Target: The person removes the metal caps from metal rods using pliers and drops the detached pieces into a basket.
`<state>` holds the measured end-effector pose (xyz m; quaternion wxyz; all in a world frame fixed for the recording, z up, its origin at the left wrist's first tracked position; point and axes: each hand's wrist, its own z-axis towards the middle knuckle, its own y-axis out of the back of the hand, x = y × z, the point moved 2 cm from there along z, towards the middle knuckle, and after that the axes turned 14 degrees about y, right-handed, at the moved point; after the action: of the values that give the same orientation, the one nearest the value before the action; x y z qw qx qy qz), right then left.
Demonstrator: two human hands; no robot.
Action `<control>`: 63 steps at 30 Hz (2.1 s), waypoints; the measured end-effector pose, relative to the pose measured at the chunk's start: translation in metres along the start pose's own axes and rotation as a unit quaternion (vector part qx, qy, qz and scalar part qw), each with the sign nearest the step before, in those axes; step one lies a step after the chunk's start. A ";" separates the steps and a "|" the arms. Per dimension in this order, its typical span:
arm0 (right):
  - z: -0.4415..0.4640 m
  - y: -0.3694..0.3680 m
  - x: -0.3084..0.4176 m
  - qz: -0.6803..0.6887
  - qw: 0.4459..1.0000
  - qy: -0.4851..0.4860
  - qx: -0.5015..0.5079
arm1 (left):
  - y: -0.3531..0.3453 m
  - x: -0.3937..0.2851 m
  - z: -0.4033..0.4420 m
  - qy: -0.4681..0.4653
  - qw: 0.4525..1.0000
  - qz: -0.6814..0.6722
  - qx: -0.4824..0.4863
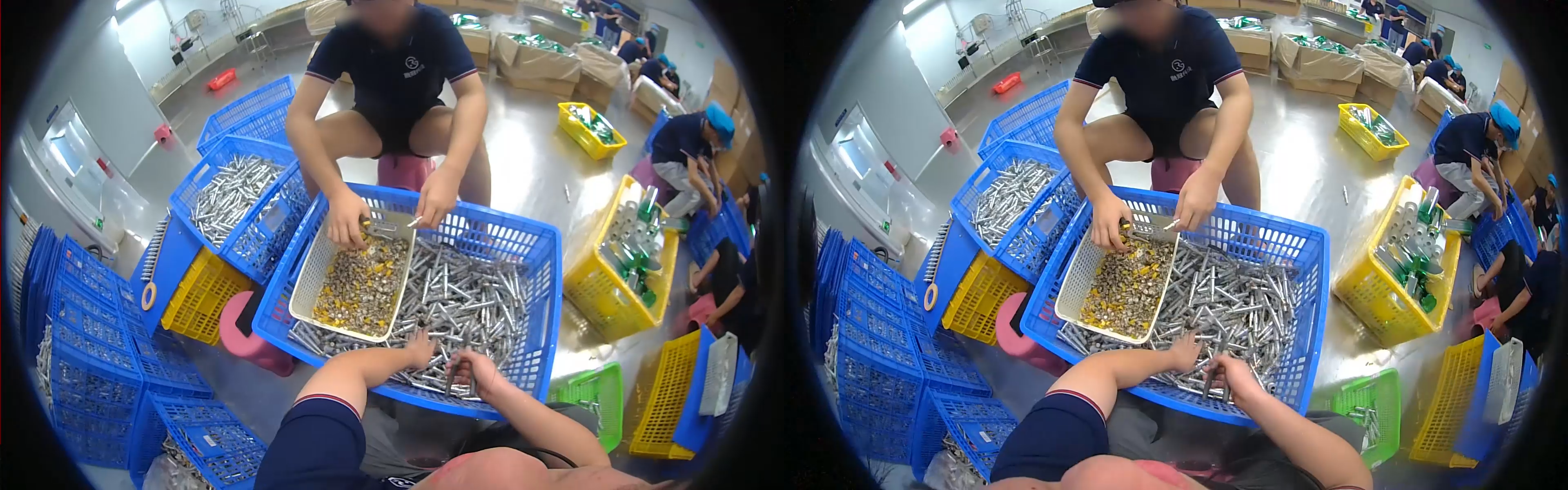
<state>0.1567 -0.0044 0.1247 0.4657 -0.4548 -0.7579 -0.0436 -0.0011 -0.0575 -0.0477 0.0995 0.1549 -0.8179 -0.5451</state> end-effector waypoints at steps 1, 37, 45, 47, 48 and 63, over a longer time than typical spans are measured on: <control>0.001 -0.002 -0.003 -0.018 1.000 -0.004 0.022 | 0.000 0.003 0.006 0.005 0.999 -0.032 0.029; 0.017 -0.012 -0.038 -0.259 0.956 -0.042 0.131 | 0.010 0.027 0.072 0.239 0.772 -0.575 0.127; -0.016 -0.039 0.050 -0.011 0.948 0.318 -0.011 | 0.166 0.014 -0.037 0.239 0.706 -0.663 -0.074; -0.043 -0.038 0.072 -0.029 0.945 0.319 0.061 | 0.195 0.016 -0.064 0.112 0.619 -0.772 -0.092; -0.056 -0.039 0.078 -0.054 0.942 0.319 0.091 | 0.228 0.014 -0.090 0.085 0.577 -0.805 -0.107; -0.129 -0.055 0.141 -0.322 0.810 0.490 -0.010 | 0.285 -0.008 -0.197 0.007 0.492 -0.847 -0.201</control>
<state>0.1810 -0.0082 0.3226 0.7296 -0.1076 -0.5321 -0.4158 0.0306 -0.1221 0.2910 -0.3759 0.7527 -0.1608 -0.5160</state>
